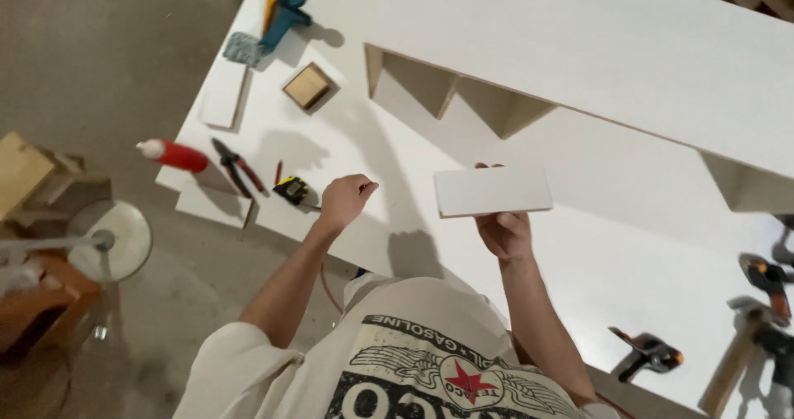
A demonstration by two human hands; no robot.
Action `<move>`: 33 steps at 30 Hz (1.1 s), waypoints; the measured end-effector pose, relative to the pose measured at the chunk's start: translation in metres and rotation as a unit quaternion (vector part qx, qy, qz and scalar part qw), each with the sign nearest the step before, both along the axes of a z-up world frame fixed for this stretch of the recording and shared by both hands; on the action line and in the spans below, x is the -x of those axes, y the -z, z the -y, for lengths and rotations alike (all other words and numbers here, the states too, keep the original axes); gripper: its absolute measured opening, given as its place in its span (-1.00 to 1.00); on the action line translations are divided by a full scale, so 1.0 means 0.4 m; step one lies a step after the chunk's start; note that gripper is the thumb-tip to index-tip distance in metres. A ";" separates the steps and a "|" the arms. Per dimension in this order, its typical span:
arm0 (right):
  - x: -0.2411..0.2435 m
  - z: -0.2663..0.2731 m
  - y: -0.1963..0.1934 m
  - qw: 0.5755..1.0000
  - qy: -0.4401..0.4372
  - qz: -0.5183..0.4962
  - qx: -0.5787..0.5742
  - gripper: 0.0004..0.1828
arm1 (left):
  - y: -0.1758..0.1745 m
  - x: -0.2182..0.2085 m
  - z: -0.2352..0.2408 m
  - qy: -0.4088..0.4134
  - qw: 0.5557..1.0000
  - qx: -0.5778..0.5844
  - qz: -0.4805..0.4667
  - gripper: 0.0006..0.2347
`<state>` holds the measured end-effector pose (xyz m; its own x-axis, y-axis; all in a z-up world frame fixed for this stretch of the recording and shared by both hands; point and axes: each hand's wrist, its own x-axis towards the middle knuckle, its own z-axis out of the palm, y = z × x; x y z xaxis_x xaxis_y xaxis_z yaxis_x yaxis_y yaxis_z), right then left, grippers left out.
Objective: Assembling a white wooden shelf unit using a pneumatic nail gun, clamps, and glue.
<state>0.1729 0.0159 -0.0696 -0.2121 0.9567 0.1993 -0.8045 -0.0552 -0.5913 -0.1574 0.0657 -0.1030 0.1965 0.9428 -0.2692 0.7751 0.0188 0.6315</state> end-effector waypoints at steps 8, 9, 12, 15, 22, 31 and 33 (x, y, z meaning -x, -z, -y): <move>-0.049 0.044 0.063 0.991 0.040 0.054 0.114 -0.11 | 0.101 0.324 -0.192 -0.207 0.972 -0.096 -0.052 -0.80; -0.040 0.045 0.051 0.991 0.039 0.055 0.113 -0.11 | 0.123 0.361 -0.257 -0.209 0.972 -0.096 -0.051 -0.80; -0.016 0.050 0.008 0.988 0.045 0.086 0.123 -0.12 | 0.205 0.465 -0.461 -0.190 0.952 -0.205 -0.126 -0.82; -0.017 0.070 -0.031 0.983 0.012 0.111 0.147 -0.17 | 0.325 0.534 -0.647 -0.114 0.920 -0.332 -0.176 -0.78; -0.032 0.078 -0.075 0.980 0.061 0.114 0.152 -0.11 | 0.537 0.639 -0.892 -0.093 0.839 -0.393 -0.365 -0.80; -0.006 0.001 -0.178 0.963 0.063 0.251 0.071 -0.24 | 0.364 0.599 -0.702 -0.315 0.816 -0.474 -0.107 -0.87; 0.015 -0.021 -0.204 0.940 0.083 0.331 0.023 -0.35 | 0.099 0.421 -0.600 -0.383 0.794 -0.472 0.008 -0.88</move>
